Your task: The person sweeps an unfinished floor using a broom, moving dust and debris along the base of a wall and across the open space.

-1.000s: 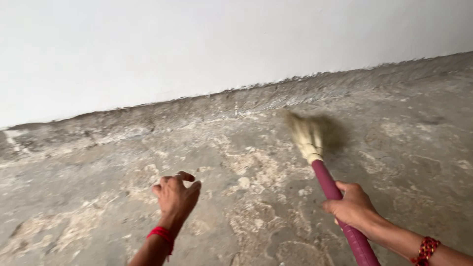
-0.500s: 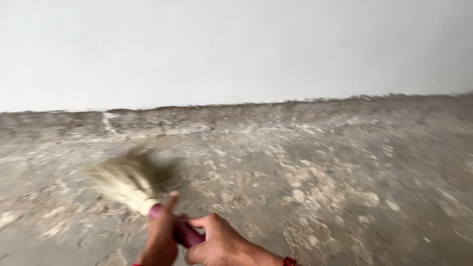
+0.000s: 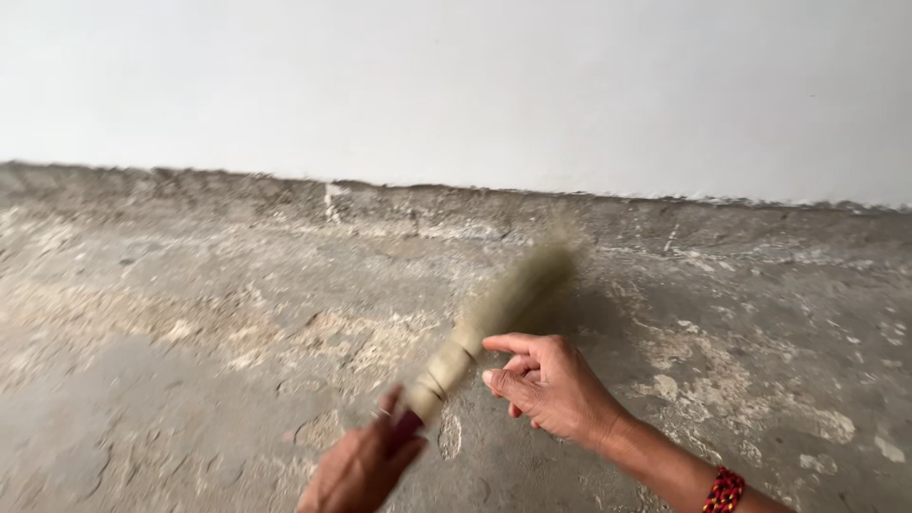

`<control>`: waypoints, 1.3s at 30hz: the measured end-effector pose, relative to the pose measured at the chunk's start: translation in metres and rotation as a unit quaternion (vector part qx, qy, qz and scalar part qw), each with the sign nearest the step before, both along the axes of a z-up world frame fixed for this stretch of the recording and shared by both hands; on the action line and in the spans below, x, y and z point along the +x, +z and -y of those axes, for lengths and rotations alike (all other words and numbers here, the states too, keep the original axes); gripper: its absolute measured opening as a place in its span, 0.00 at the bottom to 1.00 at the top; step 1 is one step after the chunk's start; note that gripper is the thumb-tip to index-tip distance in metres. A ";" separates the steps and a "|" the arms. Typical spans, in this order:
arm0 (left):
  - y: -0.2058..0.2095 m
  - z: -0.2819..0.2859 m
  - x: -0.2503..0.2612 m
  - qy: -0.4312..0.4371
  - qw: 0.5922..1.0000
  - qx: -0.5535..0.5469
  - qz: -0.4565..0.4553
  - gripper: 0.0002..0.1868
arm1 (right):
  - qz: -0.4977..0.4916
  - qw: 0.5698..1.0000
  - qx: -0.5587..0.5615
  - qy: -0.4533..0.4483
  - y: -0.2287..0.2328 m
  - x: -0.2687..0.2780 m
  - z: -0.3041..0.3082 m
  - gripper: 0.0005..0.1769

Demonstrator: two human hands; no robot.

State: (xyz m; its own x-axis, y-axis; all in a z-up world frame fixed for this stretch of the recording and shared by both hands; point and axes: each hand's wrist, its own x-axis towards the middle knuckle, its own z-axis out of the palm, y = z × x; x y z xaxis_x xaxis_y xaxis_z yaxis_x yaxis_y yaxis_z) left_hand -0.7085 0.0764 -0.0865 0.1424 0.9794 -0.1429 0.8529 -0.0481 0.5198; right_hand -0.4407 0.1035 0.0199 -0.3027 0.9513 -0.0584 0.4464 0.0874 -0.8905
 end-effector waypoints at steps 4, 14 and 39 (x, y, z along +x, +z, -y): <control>-0.043 0.010 -0.009 -0.095 0.982 -0.043 -0.156 0.31 | 0.008 0.996 0.033 0.079 -0.006 -0.012 -0.002 0.30; 0.054 -0.023 -0.147 0.314 0.927 -0.079 -0.191 0.19 | 0.015 0.995 -0.043 0.090 0.024 -0.017 0.011 0.31; 0.089 0.047 -0.142 0.306 0.902 0.026 -0.302 0.13 | -0.163 0.972 -0.080 0.146 0.024 -0.172 -0.012 0.25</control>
State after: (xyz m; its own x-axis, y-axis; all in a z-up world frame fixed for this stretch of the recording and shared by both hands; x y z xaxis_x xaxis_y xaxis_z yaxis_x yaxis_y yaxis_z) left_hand -0.8500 0.0290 0.0028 -0.5157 0.8560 0.0356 0.8552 0.5168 -0.0390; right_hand -0.6129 0.1156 0.0441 -0.5862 0.8084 -0.0535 0.1142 0.0171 -0.9933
